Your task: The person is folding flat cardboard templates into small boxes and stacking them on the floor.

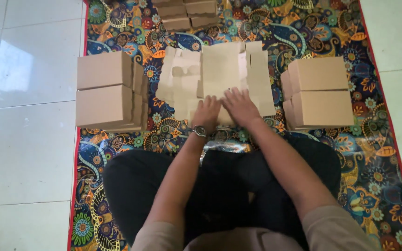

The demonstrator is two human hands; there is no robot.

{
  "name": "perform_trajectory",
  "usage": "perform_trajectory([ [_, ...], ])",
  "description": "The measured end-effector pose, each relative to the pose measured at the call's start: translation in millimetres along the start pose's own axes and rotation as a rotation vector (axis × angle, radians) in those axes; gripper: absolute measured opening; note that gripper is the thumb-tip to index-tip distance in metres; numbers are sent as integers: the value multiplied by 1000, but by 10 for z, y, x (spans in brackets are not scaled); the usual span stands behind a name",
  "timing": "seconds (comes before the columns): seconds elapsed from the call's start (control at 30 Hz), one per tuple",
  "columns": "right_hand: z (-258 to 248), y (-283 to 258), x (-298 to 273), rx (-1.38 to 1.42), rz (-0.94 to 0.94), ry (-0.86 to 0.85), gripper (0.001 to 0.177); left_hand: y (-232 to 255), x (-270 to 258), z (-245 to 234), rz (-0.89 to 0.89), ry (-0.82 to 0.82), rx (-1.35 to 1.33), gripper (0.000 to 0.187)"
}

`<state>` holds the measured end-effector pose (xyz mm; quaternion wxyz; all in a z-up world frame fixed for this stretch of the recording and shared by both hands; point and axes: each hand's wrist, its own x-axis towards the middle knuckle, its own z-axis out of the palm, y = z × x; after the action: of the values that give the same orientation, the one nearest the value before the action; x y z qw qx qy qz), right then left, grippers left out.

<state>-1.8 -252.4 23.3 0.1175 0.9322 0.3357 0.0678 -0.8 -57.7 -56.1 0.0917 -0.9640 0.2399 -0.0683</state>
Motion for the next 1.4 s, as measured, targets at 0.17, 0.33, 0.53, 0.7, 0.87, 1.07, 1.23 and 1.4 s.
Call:
perform_trajectory([
  [0.17,72,131,-69,248,156,-581,110,-143,-102,-565,-80,-493,-282,99],
  [0.33,-115,30,-52,200,122,-558,111,-178,-68,-712,-71,-551,-236,123],
  [0.53,476,122,26,267,111,-552,105,-185,-63,-366,-54,-361,-277,99],
  [0.7,170,371,37,466,74,-679,80,-247,33,-518,-92,-650,-428,90],
  [0.87,-705,519,-68,852,126,-784,55,-335,-1,-1829,-465,-898,-939,46],
  [1.07,-721,512,50,711,114,-733,48,-466,-146,-1592,271,-646,-424,39],
  [1.23,-263,465,229,436,167,-485,33,-310,299,-781,-372,-572,-345,40],
  [1.4,16,555,202,417,182,-447,32,-477,227,-482,-140,-464,-301,59],
])
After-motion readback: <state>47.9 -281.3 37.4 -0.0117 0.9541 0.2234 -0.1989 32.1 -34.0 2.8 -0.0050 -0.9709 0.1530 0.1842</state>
